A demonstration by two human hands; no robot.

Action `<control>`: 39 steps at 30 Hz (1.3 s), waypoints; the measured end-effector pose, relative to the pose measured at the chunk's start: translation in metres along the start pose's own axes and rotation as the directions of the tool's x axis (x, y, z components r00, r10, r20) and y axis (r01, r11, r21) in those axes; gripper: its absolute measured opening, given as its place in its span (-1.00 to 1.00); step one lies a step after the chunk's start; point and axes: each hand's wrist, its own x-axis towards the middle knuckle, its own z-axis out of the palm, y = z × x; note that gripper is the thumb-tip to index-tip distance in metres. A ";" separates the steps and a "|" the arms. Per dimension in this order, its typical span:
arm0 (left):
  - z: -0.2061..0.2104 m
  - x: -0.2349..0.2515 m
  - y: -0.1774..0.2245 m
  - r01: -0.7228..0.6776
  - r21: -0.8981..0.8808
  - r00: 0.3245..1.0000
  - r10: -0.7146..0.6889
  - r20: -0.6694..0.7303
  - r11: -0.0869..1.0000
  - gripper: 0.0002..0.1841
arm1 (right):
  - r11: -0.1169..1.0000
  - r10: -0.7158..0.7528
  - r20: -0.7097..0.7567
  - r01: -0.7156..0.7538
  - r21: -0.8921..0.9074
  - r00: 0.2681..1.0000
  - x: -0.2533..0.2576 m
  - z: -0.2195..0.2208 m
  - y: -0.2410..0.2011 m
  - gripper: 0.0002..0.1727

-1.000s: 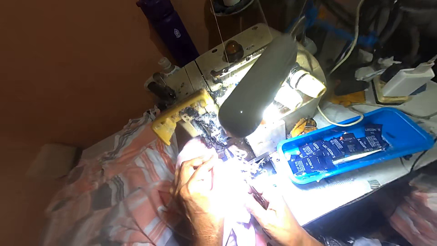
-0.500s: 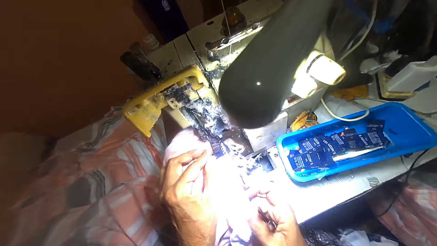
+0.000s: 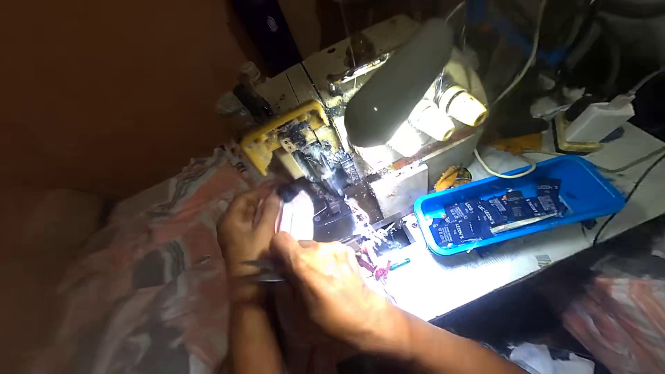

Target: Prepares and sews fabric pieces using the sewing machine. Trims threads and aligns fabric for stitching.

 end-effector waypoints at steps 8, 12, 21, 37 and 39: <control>-0.003 -0.166 0.015 -0.124 -0.181 0.963 0.075 -0.257 0.976 -0.78 | 0.988 0.098 -0.055 -0.090 0.123 0.994 -0.097 -0.048 0.052 -0.62; -0.038 -0.119 0.015 -0.338 0.127 0.887 0.361 -0.287 0.932 -0.74 | 0.974 0.167 -0.103 -0.180 -0.136 0.981 -0.079 -0.074 0.047 -0.40; -0.040 -0.050 0.006 -0.291 -0.080 0.957 0.289 -0.036 0.953 -0.75 | 0.971 -0.112 -0.165 0.072 -0.229 0.980 -0.037 -0.047 0.021 -0.68; -0.056 -0.091 0.025 -0.351 0.043 0.908 0.351 -0.229 0.935 -0.68 | 0.930 -0.250 -0.229 0.167 -0.328 0.941 -0.013 -0.011 0.007 -0.80; -0.058 -0.086 0.022 -0.377 0.024 0.898 0.371 -0.238 0.926 -0.66 | 0.926 -0.224 -0.241 0.129 -0.355 0.944 -0.012 -0.026 0.012 -0.81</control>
